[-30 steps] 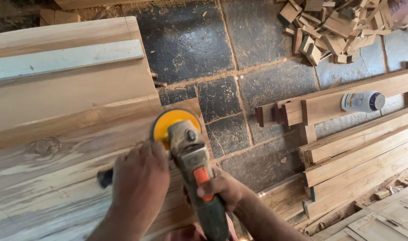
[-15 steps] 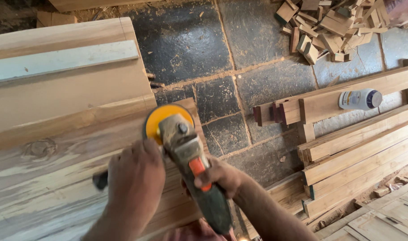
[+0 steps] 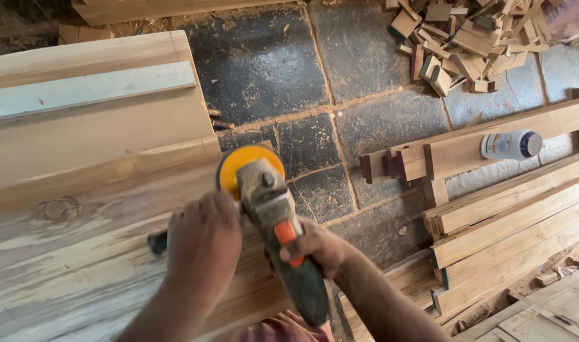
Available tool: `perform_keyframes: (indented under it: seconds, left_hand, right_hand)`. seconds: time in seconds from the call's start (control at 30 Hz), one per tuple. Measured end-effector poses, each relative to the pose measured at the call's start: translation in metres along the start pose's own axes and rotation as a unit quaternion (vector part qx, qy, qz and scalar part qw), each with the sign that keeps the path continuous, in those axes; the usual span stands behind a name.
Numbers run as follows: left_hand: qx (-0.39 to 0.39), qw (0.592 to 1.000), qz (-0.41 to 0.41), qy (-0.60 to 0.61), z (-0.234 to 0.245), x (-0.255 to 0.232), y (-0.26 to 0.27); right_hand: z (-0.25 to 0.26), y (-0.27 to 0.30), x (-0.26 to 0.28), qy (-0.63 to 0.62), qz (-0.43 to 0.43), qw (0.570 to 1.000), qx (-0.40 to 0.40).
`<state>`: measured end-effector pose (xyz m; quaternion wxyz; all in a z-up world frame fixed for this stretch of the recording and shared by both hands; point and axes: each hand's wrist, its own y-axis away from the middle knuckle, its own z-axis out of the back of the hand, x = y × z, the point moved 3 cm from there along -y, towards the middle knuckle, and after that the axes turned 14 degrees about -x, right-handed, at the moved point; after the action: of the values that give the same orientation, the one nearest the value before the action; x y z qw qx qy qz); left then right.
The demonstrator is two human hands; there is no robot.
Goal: The person uses an angle grinder with a sanding disc to smooth the surface of a wooden plank. They move the tool back and forth across the wood, covering different areas to even out the surface.
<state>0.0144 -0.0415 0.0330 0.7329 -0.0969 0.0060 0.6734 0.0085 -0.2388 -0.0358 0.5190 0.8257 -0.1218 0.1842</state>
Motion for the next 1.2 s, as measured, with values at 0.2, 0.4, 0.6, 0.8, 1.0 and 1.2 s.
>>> perform_keyframes:
  seconds: [0.2,0.4,0.6,0.8,1.0,1.2]
  left_hand:
    - [0.021,1.0,-0.004,0.001,-0.009,0.0,-0.018]
    - [0.069,0.997,0.002,-0.039,0.003,0.004,0.003]
    - [0.061,0.998,0.013,-0.031,0.017,0.021,0.038]
    - [0.009,1.0,-0.027,0.007,-0.001,0.019,0.007]
    - [0.083,0.993,-0.07,-0.047,0.003,0.015,-0.016]
    - [0.121,0.988,-0.024,-0.089,0.02,0.028,0.009]
  right_hand:
    - [0.003,-0.003,0.007,-0.072,0.004,0.997,0.011]
    - [-0.012,0.006,-0.018,-0.117,-0.025,0.992,0.037]
    - [-0.036,0.011,-0.036,-0.069,-0.021,0.997,0.03]
    - [-0.034,0.006,-0.026,-0.101,0.042,0.994,0.015]
    - [-0.036,0.002,-0.026,-0.172,0.057,0.983,0.028]
    - [-0.049,-0.001,-0.037,-0.162,0.005,0.983,0.088]
